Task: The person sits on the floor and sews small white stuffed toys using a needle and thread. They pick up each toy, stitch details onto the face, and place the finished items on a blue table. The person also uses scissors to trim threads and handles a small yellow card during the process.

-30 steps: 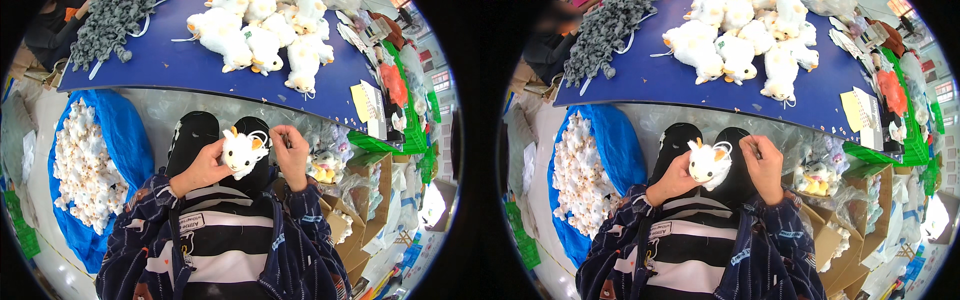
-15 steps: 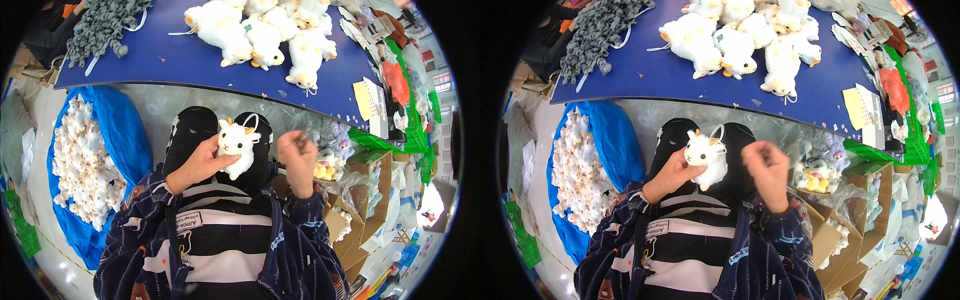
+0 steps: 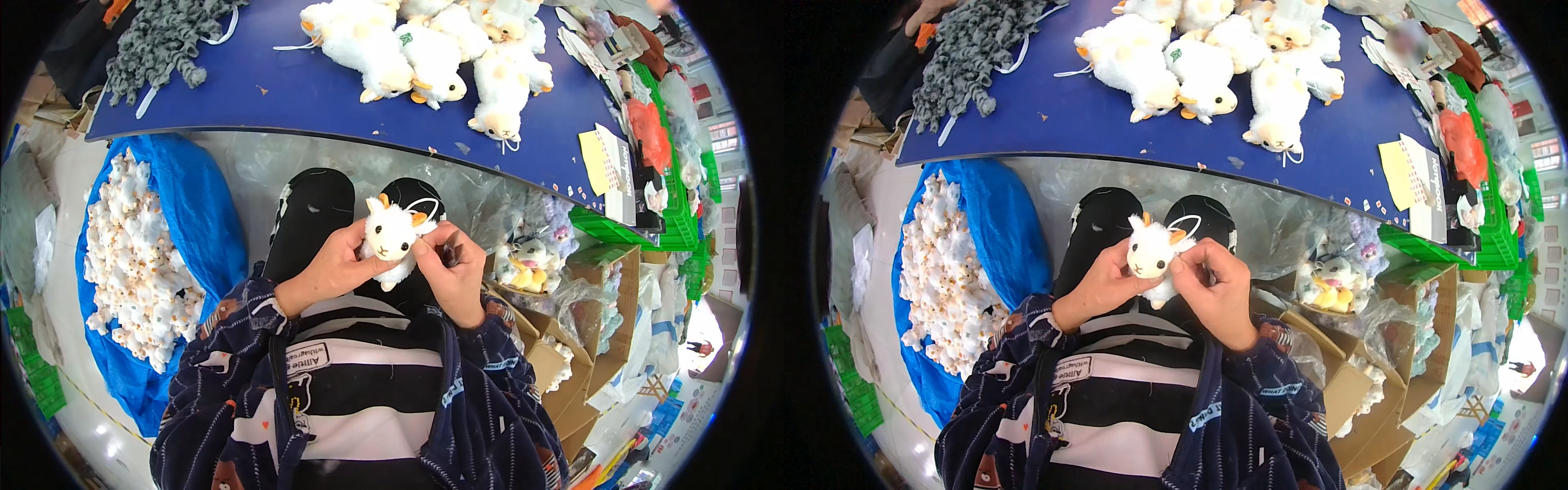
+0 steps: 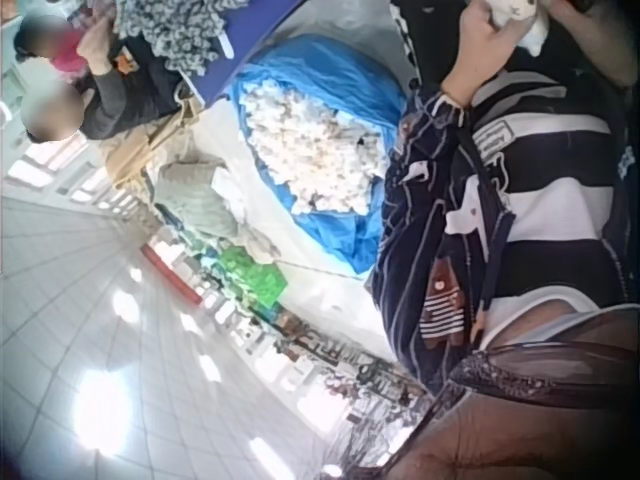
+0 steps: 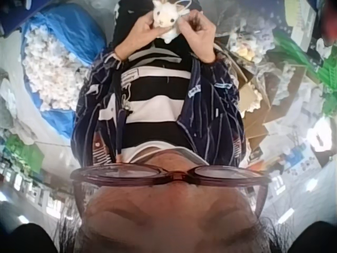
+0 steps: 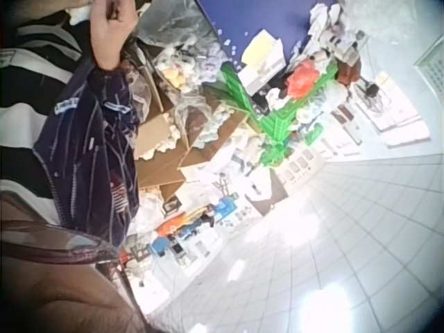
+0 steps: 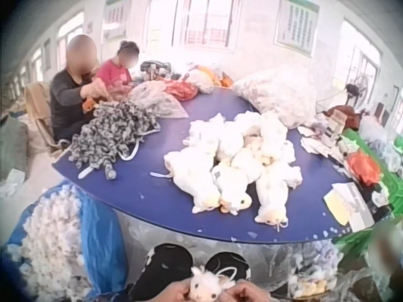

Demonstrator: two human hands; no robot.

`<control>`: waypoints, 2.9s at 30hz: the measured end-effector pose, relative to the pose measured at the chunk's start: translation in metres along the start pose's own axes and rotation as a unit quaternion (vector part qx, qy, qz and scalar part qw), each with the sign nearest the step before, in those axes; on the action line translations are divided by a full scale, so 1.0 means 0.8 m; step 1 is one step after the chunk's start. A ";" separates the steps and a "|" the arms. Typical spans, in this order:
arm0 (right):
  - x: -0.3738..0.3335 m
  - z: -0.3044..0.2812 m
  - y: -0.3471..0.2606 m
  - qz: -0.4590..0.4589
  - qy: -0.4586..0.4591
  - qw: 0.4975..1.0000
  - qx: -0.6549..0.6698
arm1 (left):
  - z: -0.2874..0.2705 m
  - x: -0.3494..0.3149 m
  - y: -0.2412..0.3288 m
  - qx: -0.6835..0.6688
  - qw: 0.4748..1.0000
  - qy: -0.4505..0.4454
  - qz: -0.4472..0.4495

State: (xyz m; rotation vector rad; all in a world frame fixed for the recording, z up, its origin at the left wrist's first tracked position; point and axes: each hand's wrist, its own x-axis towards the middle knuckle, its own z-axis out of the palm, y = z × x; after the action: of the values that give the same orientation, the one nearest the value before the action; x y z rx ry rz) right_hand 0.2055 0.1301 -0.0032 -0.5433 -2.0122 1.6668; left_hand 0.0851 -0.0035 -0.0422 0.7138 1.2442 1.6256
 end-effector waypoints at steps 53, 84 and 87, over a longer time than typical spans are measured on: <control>0.009 -0.003 0.001 0.045 0.008 0.997 0.069 | -0.003 0.004 -0.010 0.066 0.996 0.047 0.039; 0.051 -0.016 0.000 0.068 -0.017 0.954 0.292 | -0.011 0.009 0.003 0.081 0.992 0.092 0.009; 0.037 -0.023 0.003 0.080 0.020 0.986 0.147 | -0.012 0.010 0.012 0.064 0.993 0.096 -0.004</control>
State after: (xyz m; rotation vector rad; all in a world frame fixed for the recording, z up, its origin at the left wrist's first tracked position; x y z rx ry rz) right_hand 0.1921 0.1626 0.0002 -0.6381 -1.6893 1.9881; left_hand 0.0706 -0.0006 -0.0366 0.6408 1.4995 1.6483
